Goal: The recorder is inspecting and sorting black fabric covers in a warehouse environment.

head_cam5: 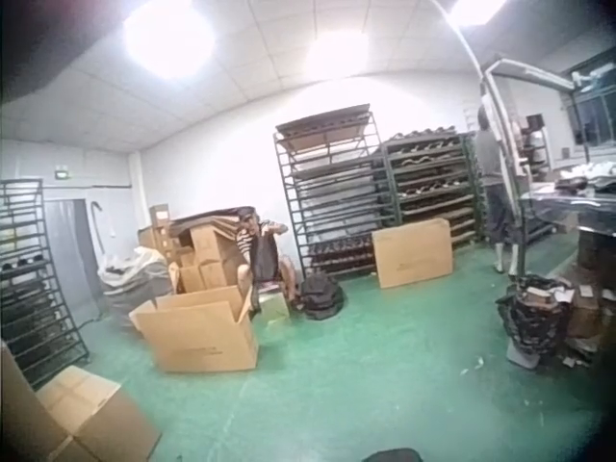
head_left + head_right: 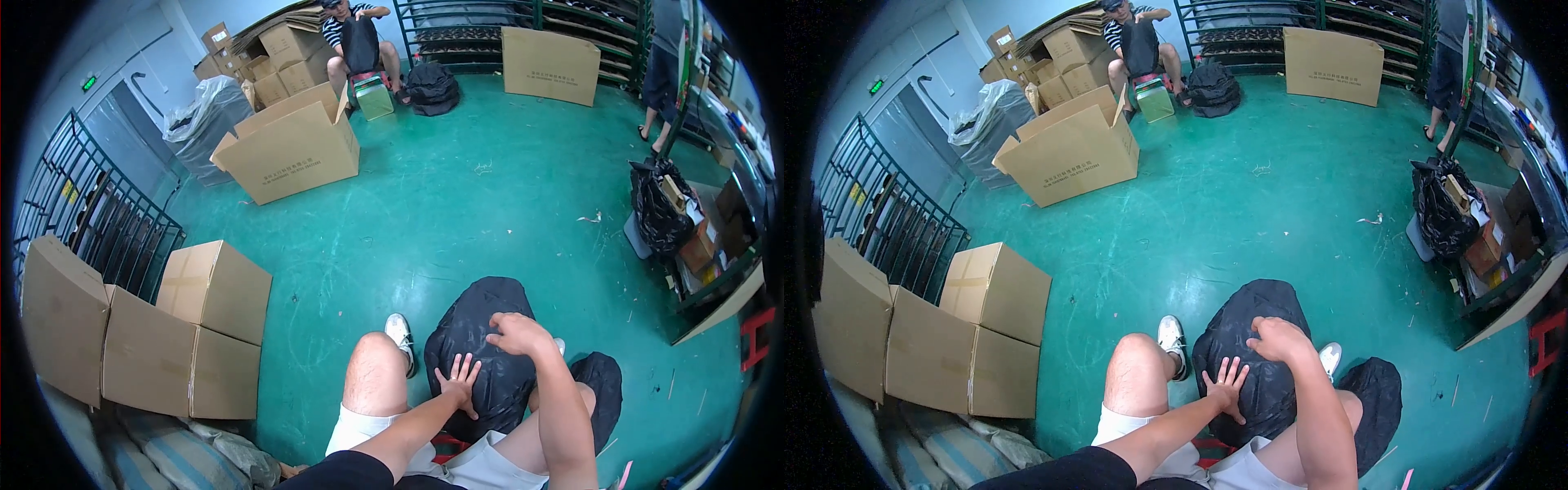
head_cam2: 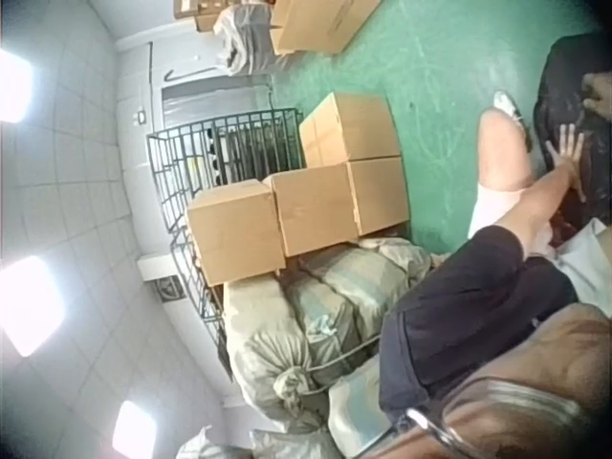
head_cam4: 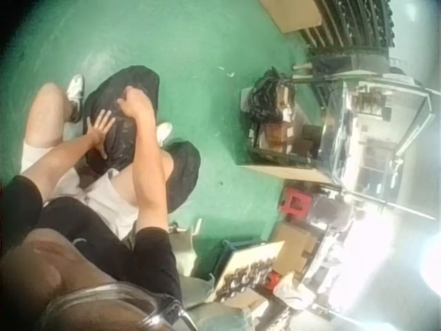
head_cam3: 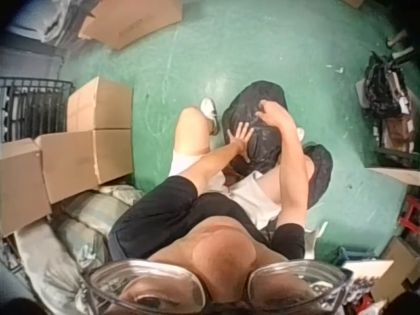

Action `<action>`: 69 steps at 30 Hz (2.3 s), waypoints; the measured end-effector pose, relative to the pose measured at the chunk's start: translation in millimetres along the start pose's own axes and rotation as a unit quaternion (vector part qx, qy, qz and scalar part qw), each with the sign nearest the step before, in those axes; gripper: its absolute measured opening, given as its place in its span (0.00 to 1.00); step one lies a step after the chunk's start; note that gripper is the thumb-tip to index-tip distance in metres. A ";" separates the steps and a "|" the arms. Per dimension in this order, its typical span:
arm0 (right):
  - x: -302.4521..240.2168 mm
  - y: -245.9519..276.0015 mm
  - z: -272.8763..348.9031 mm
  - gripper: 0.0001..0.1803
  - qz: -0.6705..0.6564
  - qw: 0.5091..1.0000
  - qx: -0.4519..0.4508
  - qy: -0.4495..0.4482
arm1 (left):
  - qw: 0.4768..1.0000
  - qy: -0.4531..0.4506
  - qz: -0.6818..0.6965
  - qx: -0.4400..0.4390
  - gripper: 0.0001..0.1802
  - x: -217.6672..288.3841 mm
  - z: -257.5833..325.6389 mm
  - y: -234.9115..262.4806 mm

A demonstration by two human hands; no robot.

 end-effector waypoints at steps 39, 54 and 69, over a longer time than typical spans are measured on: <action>-0.2 -5.1 -3.5 0.28 0.001 1.000 -0.012 0.027 | 1.000 -0.015 -0.005 0.009 0.84 0.3 -2.7 -2.9; 5.8 -19.7 -7.6 0.27 0.014 0.999 -0.032 0.023 | 1.000 -0.012 0.001 0.014 0.84 0.2 -3.9 -3.9; 2.5 -21.0 -7.7 0.27 0.024 0.999 -0.022 0.033 | 1.000 -0.011 0.003 0.014 0.84 -0.9 -4.0 -5.4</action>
Point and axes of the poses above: each hand's wrist, its own z-axis away from the middle knuckle, its own y-axis out of the back of the hand, x = y × z, the point moved 6 cm from there along -z, towards the middle knuckle, and after that the axes turned 7 degrees about x, right-handed, at the moved point
